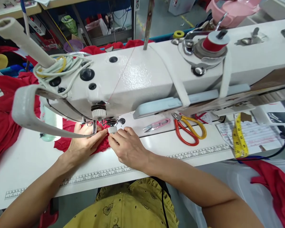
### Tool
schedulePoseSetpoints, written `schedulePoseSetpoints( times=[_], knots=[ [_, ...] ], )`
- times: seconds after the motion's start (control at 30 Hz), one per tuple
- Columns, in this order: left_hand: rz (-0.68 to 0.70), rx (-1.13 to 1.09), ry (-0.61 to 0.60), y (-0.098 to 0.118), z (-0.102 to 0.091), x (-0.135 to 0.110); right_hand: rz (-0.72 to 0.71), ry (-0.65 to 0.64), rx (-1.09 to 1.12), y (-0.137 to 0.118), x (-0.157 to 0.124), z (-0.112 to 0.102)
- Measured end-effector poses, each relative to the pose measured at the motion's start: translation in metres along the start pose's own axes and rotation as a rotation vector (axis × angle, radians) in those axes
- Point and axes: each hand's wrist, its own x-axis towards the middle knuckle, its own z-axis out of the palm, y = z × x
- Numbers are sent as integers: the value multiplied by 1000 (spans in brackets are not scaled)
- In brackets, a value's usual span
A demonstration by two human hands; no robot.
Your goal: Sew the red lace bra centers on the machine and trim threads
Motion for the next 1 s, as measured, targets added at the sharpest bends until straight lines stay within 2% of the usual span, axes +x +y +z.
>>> schedulePoseSetpoints(
  times=[0.13,0.27,0.4,0.57,0.77,1.0],
  knots=[
    [53,-11,37,1,2,-1,-2,-8,5,-1,1,0],
    [104,-10,-7,0,1,-2,-7,14,18,-2,0,1],
    [67,-36,-26,-3,-2,-3,-30,12,35,0,1,-1],
    [56,-6,-50,-4,-2,-7,-77,-61,46,8,4,-2],
    [-6,-62,0,0,6,-11,-82,20,69,9,0,4],
    [5,12,-102,-3,3,-11,-64,22,66,11,-2,4]
  ],
)
